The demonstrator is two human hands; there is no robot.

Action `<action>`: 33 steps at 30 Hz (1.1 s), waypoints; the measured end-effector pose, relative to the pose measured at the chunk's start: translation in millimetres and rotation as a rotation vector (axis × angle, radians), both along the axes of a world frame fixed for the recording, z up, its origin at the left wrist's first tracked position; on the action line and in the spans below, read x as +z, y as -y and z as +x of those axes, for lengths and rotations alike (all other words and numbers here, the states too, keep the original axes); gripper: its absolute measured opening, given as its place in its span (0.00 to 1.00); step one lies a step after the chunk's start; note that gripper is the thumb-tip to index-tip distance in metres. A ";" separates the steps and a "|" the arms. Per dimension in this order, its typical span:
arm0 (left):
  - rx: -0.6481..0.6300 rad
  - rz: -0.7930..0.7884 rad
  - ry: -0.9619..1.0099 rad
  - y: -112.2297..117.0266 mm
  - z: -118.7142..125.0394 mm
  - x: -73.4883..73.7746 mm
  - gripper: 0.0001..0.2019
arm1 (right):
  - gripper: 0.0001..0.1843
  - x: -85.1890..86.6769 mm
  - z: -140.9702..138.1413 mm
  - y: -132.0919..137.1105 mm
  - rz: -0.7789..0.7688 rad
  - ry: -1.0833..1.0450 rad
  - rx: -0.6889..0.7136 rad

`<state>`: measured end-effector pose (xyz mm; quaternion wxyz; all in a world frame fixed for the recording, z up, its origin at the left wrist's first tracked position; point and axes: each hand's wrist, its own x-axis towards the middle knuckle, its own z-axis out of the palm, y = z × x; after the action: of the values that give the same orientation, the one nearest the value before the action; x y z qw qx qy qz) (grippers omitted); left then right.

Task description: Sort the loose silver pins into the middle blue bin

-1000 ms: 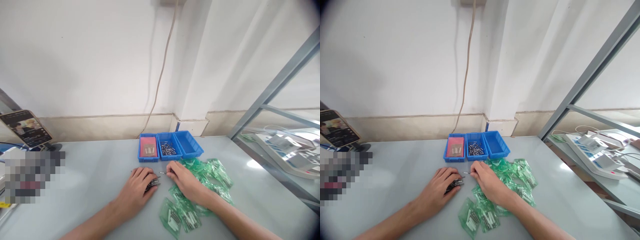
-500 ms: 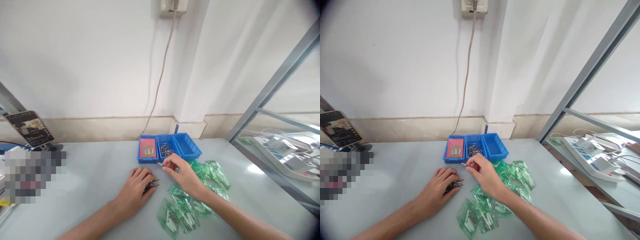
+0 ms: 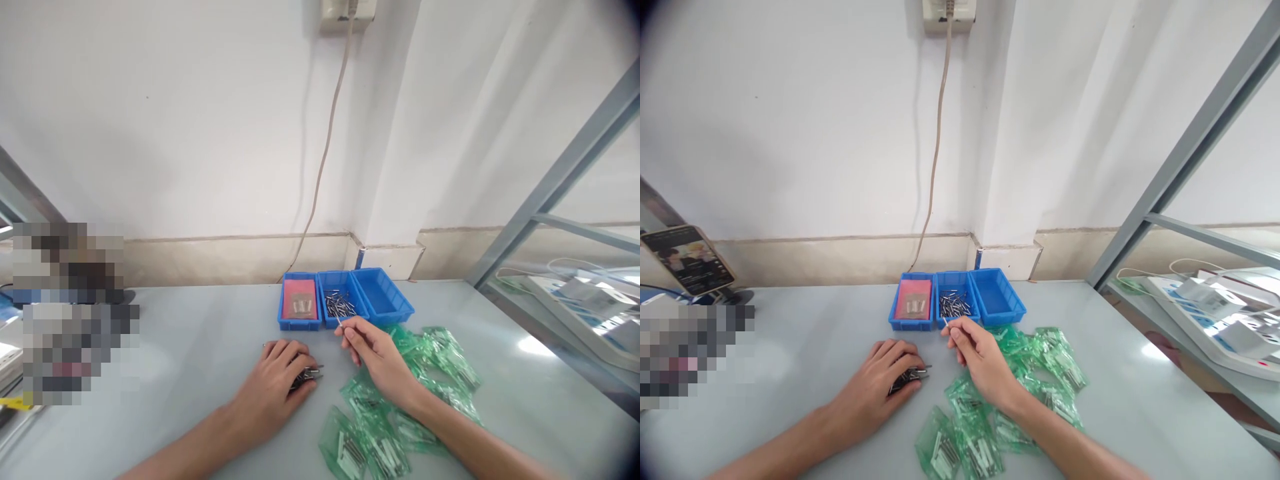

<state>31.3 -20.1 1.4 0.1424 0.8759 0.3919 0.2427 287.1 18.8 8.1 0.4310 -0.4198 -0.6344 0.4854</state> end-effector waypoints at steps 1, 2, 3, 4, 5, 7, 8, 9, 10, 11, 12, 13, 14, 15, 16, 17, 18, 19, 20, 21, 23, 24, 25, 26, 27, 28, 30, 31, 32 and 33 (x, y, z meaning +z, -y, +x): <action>-0.002 -0.001 -0.002 0.1 0.1 0.1 0.08 | 0.20 0.2 0.4 -0.6 0.001 -0.017 -0.012; -0.004 -0.001 -0.004 0.3 0.1 0.3 0.08 | 0.20 0.5 0.3 -0.8 0.002 -0.029 -0.026; -0.004 -0.001 -0.004 0.5 0.2 0.5 0.08 | 0.19 0.9 -0.1 -0.8 0.002 -0.039 -0.042; -0.005 -0.001 -0.004 0.7 0.2 0.7 0.09 | 0.19 1.2 -0.7 -0.5 -0.001 -0.043 -0.059; -0.005 0.000 -0.004 0.9 0.2 0.7 0.09 | 0.18 1.4 -1.4 0.0 -0.001 -0.038 -0.074; -0.004 0.001 -0.004 1.0 0.1 0.7 0.08 | 0.15 1.2 -2.6 0.9 0.020 -0.004 -0.106; -0.003 0.003 -0.004 1.0 0.1 0.5 0.08 | 0.13 0.8 -2.9 1.3 0.042 0.022 -0.116; -0.003 0.005 -0.003 0.9 0.0 0.4 0.08 | 0.11 0.3 -3.0 1.7 0.070 0.050 -0.121; -0.003 0.006 -0.001 0.7 0.0 0.2 0.08 | 0.10 -0.1 -2.9 2.2 0.100 0.076 -0.121; -0.004 0.007 0.000 0.6 0.0 0.2 0.09 | 0.08 -0.5 -2.8 2.7 0.127 0.098 -0.118; -0.005 0.007 0.001 0.5 -0.1 0.1 0.09 | 0.07 -0.6 -2.7 3.4 0.147 0.115 -0.114; -0.006 0.006 0.000 0.5 -0.2 0.1 0.09 | 0.06 -0.4 -2.6 4.1 0.160 0.127 -0.111; -0.006 0.005 -0.004 0.5 -0.3 0.1 0.09 | 0.06 0.0 -2.6 4.9 0.167 0.134 -0.111; -0.006 0.005 -0.008 0.5 -0.4 0.1 0.09 | 0.06 0.8 -2.7 5.6 0.167 0.136 -0.112; -0.005 0.006 -0.011 0.6 -0.5 0.1 0.09 | 0.06 1.7 -2.9 6.2 0.161 0.133 -0.115; -0.005 0.007 -0.012 0.7 -0.6 0.0 0.09 | 0.07 2.7 -3.1 6.5 0.150 0.124 -0.117; -0.005 0.009 -0.011 0.8 -0.7 -0.2 0.09 | 0.08 3.7 -3.2 6.6 0.131 0.112 -0.114; -0.005 0.010 -0.009 0.8 -0.8 -0.4 0.09 | 0.10 4.5 -3.4 6.4 0.106 0.096 -0.107; -0.004 0.011 -0.008 0.9 -0.8 -0.5 0.09 | 0.13 5.1 -3.5 6.0 0.075 0.073 -0.093; -0.002 0.011 -0.008 0.9 -0.8 -0.7 0.09 | 0.15 5.5 -3.5 5.3 0.040 0.045 -0.075; 0.004 0.010 -0.012 0.9 -0.7 -0.8 0.09 | 0.19 5.6 -3.2 4.1 -0.028 -0.022 -0.031; 0.006 0.009 -0.014 0.9 -0.7 -0.7 0.10 | 0.21 5.5 -3.1 3.6 -0.061 -0.062 -0.013; 0.007 0.008 -0.016 1.0 -0.6 -0.5 0.10 | 0.22 5.4 -3.0 3.3 -0.093 -0.102 0.003; 0.007 0.006 -0.017 1.1 -0.5 -0.4 0.10 | 0.22 5.4 -2.9 3.3 -0.126 -0.140 0.019; 0.007 0.004 -0.020 1.2 -0.5 -0.2 0.10 | 0.21 5.6 -2.8 3.4 -0.158 -0.174 0.034; 0.006 0.003 -0.024 1.3 -0.5 0.0 0.10 | 0.21 6.0 -2.8 3.7 -0.188 -0.203 0.049; 0.009 0.003 -0.027 1.6 -0.6 0.2 0.10 | 0.21 7.3 -2.8 4.5 -0.227 -0.244 0.072; 0.013 0.003 -0.027 1.7 -0.6 0.3 0.10 | 0.20 8.2 -2.9 5.0 -0.233 -0.254 0.074; 0.017 0.001 -0.027 1.8 -0.7 0.3 0.10 | 0.20 9.1 -2.9 5.5 -0.233 -0.258 0.071; 0.020 -0.001 -0.027 1.9 -0.7 0.4 0.10 | 0.20 10.1 -3.0 5.9 -0.229 -0.256 0.064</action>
<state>30.6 -22.0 1.7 0.1352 0.8751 0.4028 0.2318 284.1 12.9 18.2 0.4420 -0.3802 -0.5280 0.6175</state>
